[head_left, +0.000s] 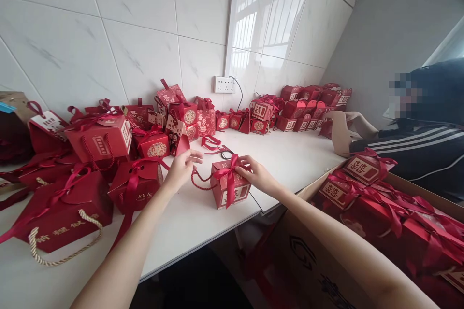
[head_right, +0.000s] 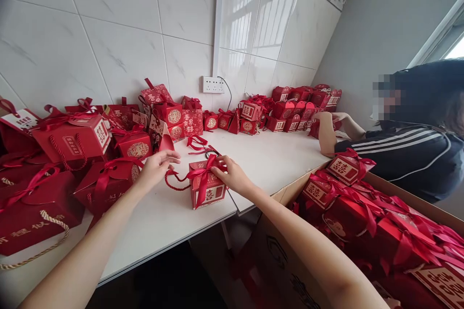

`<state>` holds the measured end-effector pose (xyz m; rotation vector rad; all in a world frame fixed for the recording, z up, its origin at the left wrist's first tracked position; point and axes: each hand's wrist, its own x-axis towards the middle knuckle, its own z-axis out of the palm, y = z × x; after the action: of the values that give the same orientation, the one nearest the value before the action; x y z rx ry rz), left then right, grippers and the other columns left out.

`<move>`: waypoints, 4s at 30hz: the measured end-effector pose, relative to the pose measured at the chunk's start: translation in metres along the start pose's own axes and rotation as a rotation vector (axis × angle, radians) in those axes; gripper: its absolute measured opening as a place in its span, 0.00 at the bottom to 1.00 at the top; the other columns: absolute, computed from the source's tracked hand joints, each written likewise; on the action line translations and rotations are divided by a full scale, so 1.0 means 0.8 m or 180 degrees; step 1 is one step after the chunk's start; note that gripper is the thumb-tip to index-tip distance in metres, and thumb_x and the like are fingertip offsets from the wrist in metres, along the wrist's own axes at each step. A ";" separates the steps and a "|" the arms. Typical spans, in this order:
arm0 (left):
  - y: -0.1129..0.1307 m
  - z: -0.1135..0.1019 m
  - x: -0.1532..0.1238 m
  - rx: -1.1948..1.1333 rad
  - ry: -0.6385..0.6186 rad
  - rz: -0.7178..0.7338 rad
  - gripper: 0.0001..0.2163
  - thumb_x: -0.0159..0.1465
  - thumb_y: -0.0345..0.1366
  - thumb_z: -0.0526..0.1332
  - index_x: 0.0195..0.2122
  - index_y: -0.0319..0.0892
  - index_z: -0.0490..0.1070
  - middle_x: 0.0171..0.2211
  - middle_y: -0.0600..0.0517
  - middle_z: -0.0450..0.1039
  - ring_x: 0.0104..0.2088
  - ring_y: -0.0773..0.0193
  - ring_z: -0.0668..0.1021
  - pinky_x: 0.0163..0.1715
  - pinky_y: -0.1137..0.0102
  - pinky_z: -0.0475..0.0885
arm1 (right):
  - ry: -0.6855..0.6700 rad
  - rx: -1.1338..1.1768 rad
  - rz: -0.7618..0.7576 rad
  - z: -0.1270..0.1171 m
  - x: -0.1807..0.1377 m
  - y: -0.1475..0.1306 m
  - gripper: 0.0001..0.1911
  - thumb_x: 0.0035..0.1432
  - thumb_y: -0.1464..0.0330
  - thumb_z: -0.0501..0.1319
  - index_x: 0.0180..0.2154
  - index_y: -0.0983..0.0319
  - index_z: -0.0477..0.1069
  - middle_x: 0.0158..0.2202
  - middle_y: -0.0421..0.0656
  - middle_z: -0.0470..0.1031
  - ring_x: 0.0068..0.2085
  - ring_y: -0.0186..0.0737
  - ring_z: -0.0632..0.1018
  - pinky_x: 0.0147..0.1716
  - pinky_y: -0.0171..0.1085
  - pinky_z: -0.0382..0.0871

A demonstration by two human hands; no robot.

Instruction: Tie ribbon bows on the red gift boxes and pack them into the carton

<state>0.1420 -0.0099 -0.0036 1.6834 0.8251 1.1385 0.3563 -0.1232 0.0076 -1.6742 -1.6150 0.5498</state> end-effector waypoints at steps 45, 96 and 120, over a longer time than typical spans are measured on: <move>0.006 0.062 -0.036 0.0041 -0.0484 0.0009 0.12 0.58 0.45 0.55 0.32 0.41 0.66 0.33 0.51 0.73 0.35 0.61 0.75 0.35 0.69 0.69 | -0.1221 -0.0115 0.0501 -0.087 0.011 -0.018 0.24 0.48 0.47 0.60 0.22 0.63 0.70 0.22 0.43 0.72 0.25 0.35 0.72 0.23 0.33 0.64; 0.019 0.078 -0.070 0.0234 0.0255 0.1137 0.07 0.60 0.39 0.56 0.28 0.43 0.63 0.27 0.53 0.67 0.29 0.65 0.71 0.32 0.70 0.67 | -0.0380 -0.0104 -0.1206 -0.021 -0.037 0.029 0.50 0.43 0.61 0.69 0.60 0.58 0.41 0.56 0.55 0.54 0.56 0.52 0.67 0.52 0.50 0.65; -0.024 0.075 -0.050 0.1832 -0.0568 0.0848 0.10 0.60 0.37 0.52 0.22 0.42 0.62 0.25 0.53 0.69 0.32 0.62 0.71 0.35 0.66 0.67 | 0.0079 0.2937 0.0961 -0.063 -0.117 -0.017 0.24 0.50 0.50 0.60 0.44 0.59 0.66 0.41 0.45 0.76 0.42 0.45 0.78 0.41 0.44 0.74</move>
<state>0.1835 -0.0575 -0.0437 2.3923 0.8849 0.9525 0.3736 -0.2259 0.0329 -1.1810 -0.8430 1.1951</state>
